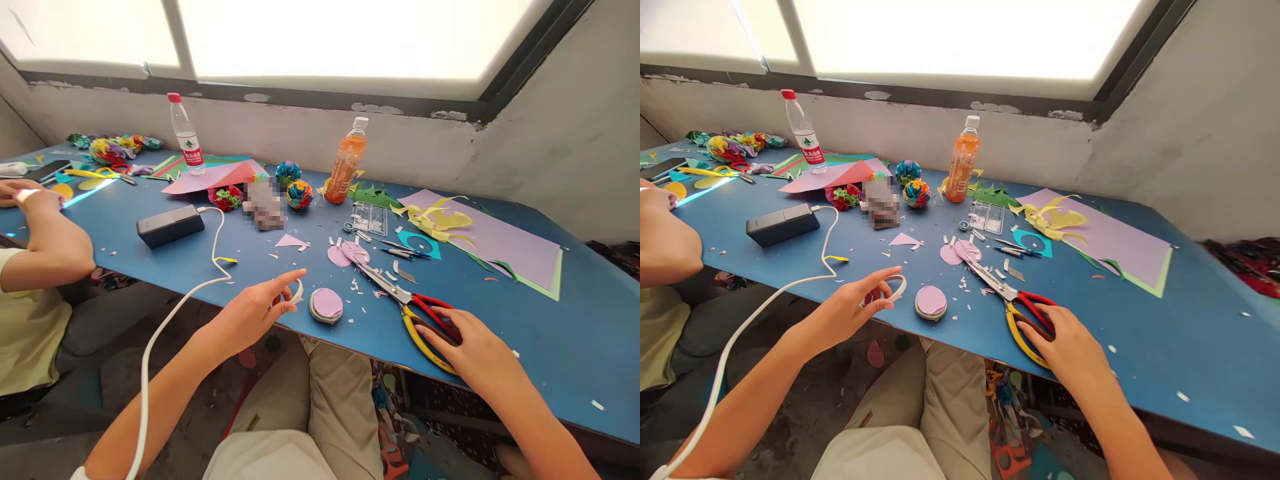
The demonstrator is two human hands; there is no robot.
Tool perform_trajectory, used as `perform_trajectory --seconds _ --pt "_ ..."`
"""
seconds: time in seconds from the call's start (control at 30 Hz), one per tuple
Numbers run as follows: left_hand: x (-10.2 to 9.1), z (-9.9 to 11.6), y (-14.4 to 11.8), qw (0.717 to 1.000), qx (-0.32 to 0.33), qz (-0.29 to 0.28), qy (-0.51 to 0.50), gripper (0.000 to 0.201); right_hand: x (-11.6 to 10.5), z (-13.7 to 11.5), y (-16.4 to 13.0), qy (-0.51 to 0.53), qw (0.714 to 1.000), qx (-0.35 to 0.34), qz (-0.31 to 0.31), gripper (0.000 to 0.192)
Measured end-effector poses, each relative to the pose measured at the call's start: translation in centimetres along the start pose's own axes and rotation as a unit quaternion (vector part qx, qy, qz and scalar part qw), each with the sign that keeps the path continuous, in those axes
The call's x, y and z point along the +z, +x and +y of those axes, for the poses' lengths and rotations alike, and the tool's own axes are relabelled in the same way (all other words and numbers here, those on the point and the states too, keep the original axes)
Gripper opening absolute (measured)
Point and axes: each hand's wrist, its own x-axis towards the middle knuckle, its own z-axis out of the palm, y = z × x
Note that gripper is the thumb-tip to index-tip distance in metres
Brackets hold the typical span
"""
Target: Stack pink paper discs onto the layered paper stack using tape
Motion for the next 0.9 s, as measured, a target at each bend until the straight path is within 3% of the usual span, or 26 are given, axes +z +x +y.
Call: perform_trajectory --seconds 0.1,0.2,0.43,0.63,0.77,0.9 --pt "0.9 -0.9 -0.2 0.998 -0.004 0.032 -0.048 0.039 -0.2 -0.1 0.6 -0.001 0.999 0.016 -0.045 0.073" --pt "1.8 -1.8 -0.2 0.991 0.007 0.068 -0.115 0.036 -0.3 -0.4 0.4 0.009 0.999 0.010 -0.035 0.074" --pt "2.6 -3.2 -0.9 0.971 0.038 0.118 -0.206 0.035 -0.5 -1.6 -1.7 0.107 0.990 0.091 -0.010 0.053" --pt "3.3 -4.2 -0.8 0.948 0.026 0.155 -0.277 0.036 -0.7 -5.0 -2.9 0.214 0.975 0.053 -0.024 0.051" --pt "3.6 -4.2 -0.5 0.929 0.004 0.168 -0.328 0.040 -1.3 -7.1 -3.6 0.169 0.983 0.026 -0.059 0.053" --pt "3.5 -4.2 -0.5 0.923 0.004 0.168 -0.347 0.040 -2.4 -7.5 -2.4 0.084 0.992 0.091 -0.031 0.046"
